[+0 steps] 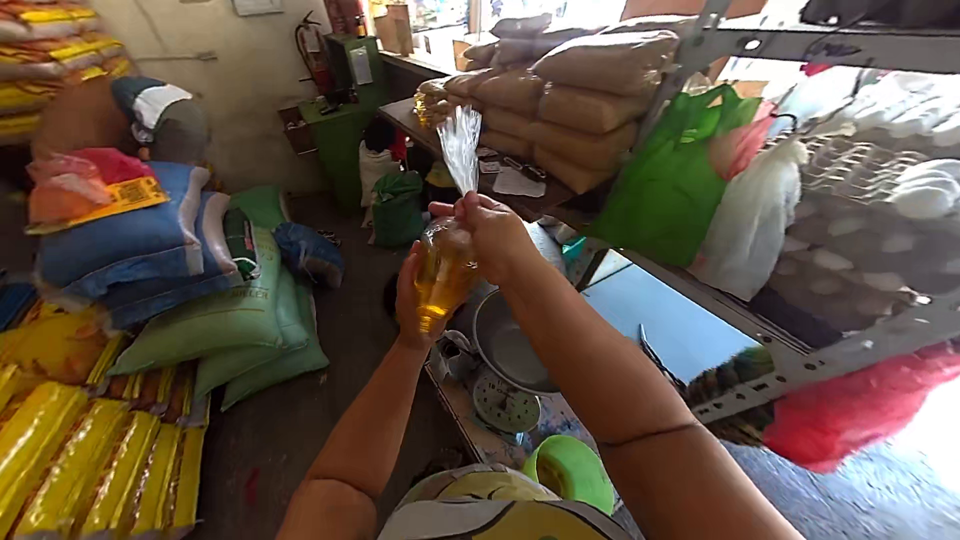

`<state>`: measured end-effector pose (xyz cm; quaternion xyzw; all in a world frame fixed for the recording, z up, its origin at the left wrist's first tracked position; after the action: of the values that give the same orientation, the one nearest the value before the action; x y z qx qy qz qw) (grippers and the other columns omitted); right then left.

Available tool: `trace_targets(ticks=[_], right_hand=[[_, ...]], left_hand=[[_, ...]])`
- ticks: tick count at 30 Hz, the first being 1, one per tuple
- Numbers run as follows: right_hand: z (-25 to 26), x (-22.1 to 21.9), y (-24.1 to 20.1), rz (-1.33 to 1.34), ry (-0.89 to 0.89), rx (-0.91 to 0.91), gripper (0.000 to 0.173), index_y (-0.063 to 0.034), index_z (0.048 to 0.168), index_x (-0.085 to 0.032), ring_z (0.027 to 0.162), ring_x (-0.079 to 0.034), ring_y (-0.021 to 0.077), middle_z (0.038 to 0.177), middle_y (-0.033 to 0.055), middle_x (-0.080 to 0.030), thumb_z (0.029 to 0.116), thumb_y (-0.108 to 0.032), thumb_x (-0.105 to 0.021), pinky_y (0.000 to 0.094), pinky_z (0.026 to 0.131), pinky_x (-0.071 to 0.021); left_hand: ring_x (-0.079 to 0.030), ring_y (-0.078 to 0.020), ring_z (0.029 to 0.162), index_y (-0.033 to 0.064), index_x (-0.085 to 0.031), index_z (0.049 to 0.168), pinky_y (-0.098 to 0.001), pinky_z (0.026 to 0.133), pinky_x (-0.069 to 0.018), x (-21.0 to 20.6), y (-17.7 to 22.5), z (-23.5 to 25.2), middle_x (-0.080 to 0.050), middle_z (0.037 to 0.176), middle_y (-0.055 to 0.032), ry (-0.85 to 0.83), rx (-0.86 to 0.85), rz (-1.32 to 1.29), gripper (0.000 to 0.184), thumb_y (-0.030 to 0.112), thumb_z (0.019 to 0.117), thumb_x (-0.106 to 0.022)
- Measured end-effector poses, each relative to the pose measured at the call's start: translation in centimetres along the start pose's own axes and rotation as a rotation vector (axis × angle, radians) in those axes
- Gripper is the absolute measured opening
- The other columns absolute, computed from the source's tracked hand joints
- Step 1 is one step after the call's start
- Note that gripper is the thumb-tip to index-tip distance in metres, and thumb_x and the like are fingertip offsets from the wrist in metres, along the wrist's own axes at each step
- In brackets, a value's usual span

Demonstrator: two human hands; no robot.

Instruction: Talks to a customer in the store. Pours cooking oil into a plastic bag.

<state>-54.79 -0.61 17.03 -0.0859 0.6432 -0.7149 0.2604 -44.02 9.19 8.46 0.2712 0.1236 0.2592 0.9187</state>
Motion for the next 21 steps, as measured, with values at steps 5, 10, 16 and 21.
trace_targets(ticks=[5,10,16,21], right_hand=[[-0.7,-5.8,3.0,0.076,-0.401,0.058,0.040,-0.0084,0.091,-0.056,0.104,-0.072,0.0125,0.111,0.0074,-0.076,0.1128,-0.020,-0.024,0.0301,0.089,-0.0584],[-0.5,-7.2,5.2,-0.060,-0.152,0.058,0.041,-0.0029,0.099,-0.063,0.104,-0.070,0.0114,0.112,0.0069,-0.076,0.1136,-0.023,-0.030,0.0320,0.090,-0.0556],[0.8,-10.0,9.0,-0.033,-0.229,-0.058,0.040,-0.0058,0.101,-0.061,0.090,-0.070,0.0078,0.115,0.0048,-0.075,0.1132,-0.028,-0.030,0.0271,0.074,-0.0559],[1.6,-12.2,9.4,-0.074,-0.136,-0.008,0.038,-0.0041,0.103,-0.068,0.104,-0.069,0.0111,0.120,0.0056,-0.074,0.1121,-0.021,-0.035,0.0332,0.088,-0.0552]], left_hand=[[-0.069,-0.0181,0.059,0.0070,-0.061,0.112,-0.0275,0.047,-0.0569,-0.2,-3.1,-7.4,-0.073,0.082,-0.0138,0.294,1.238,-0.825,0.091,0.082,0.0933,-0.013],[-0.060,-0.0187,0.125,0.0000,-0.018,0.159,-0.0357,0.107,-0.0522,6.6,-3.6,-6.9,-0.052,0.144,-0.0197,0.110,0.645,-0.049,0.092,0.001,0.0860,-0.073],[-0.069,-0.0093,0.092,0.0002,-0.042,0.137,-0.0280,0.081,-0.0593,9.6,-6.7,-7.3,-0.069,0.109,-0.0061,0.227,0.887,-0.475,0.065,0.058,0.1066,-0.034],[-0.052,-0.0228,0.136,-0.0072,-0.008,0.158,-0.0349,0.108,-0.0492,12.6,-6.7,-5.3,-0.036,0.156,-0.0288,0.076,0.686,-0.098,0.090,-0.005,0.0866,-0.063]])
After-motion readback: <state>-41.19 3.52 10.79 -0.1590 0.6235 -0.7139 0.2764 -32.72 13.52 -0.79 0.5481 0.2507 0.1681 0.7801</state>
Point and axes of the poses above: each hand's wrist, its own z-axis towards the middle knuckle, its own x-axis out of the back of the hand, y = z × x, the point moved 10 cm from there along z, towards the middle knuckle
